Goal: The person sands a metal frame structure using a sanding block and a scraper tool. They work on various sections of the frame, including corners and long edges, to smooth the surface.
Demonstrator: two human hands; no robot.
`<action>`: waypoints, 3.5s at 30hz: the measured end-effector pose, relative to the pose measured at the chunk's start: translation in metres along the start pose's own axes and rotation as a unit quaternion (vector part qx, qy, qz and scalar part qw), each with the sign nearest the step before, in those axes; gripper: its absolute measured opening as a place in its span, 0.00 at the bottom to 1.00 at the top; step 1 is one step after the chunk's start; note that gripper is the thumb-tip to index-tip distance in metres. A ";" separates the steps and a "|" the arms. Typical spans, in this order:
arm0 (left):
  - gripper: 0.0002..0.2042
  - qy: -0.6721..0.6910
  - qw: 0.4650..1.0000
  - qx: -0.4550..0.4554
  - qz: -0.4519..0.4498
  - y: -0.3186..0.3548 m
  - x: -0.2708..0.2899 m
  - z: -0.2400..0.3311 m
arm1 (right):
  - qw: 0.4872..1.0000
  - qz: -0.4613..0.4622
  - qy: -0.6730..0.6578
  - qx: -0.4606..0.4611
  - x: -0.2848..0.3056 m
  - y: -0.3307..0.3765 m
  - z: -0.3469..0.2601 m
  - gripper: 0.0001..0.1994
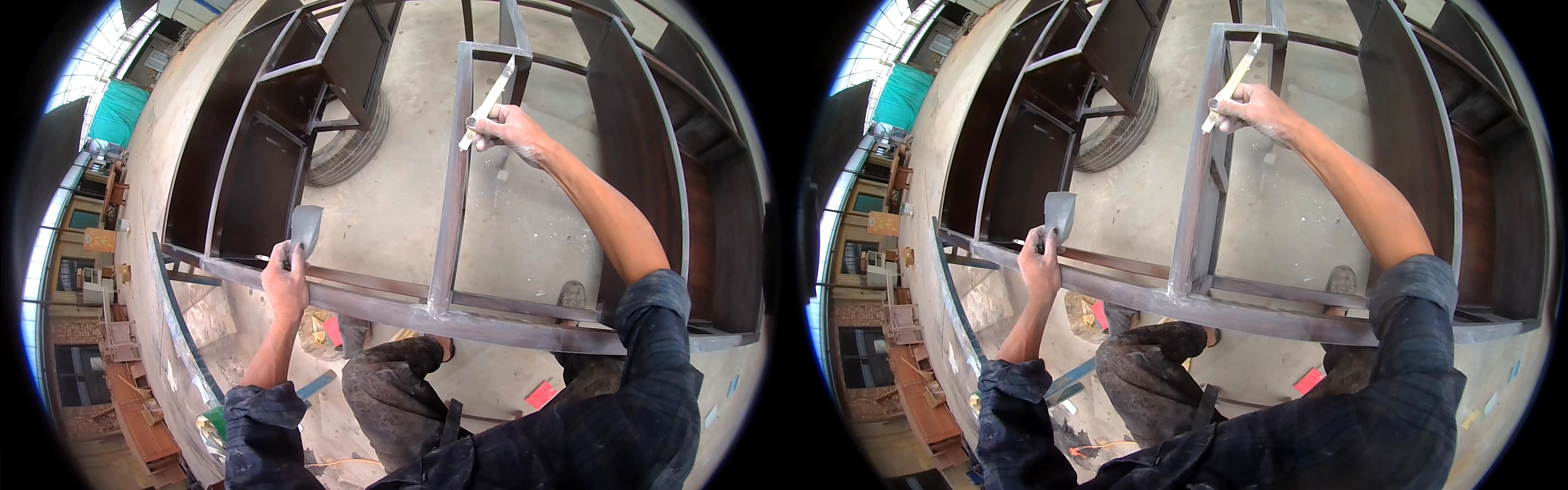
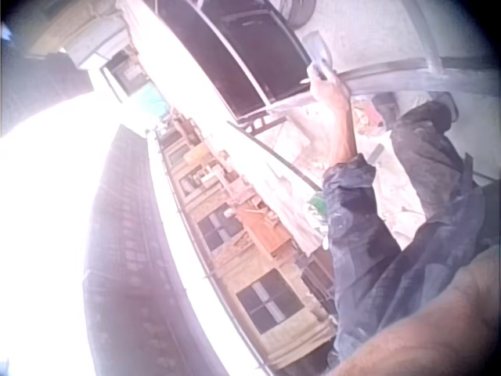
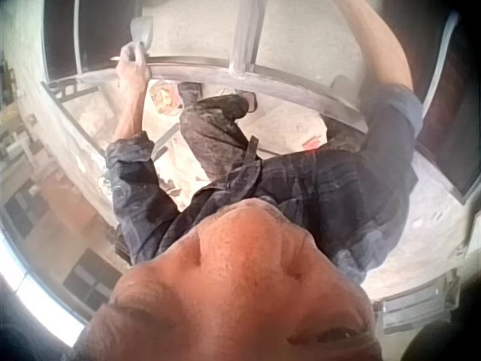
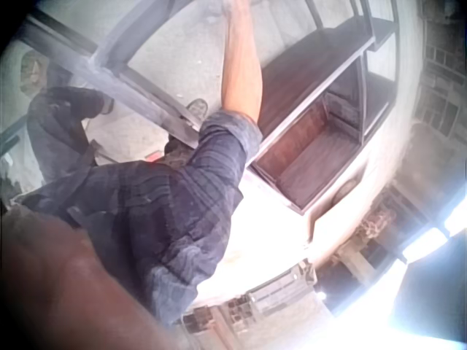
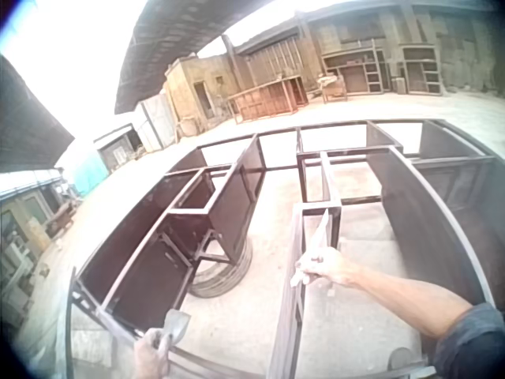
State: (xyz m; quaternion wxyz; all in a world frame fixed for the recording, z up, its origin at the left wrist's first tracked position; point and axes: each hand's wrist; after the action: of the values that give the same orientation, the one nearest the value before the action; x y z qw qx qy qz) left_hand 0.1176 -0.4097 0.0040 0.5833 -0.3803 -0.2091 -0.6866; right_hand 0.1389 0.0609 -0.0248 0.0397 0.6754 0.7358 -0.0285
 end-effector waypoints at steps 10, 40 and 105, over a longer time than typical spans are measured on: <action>0.09 0.007 1.000 0.002 -0.003 0.000 0.000 -0.002 | 1.000 0.000 -0.001 0.002 -0.001 -0.002 -0.001 0.12; 0.08 -0.004 1.000 0.007 -0.008 0.000 0.001 0.006 | 1.000 -0.005 -0.018 -0.002 -0.009 0.012 0.003 0.13; 0.08 -0.013 1.000 -0.014 -0.004 -0.001 0.000 0.002 | 0.999 -0.011 -0.036 -0.002 -0.017 0.029 0.015 0.13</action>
State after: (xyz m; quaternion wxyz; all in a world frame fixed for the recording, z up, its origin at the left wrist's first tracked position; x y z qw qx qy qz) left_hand 0.1175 -0.4083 0.0053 0.5721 -0.3970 -0.2085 -0.6867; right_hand 0.1691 0.0447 -0.0373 0.0668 0.6656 0.7415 -0.0520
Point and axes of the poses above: each hand's wrist, its own y-axis away from the middle knuckle, its own x-axis out of the back of the hand, z = x × y, and after that the axes turned 8 degrees about -z, right-handed
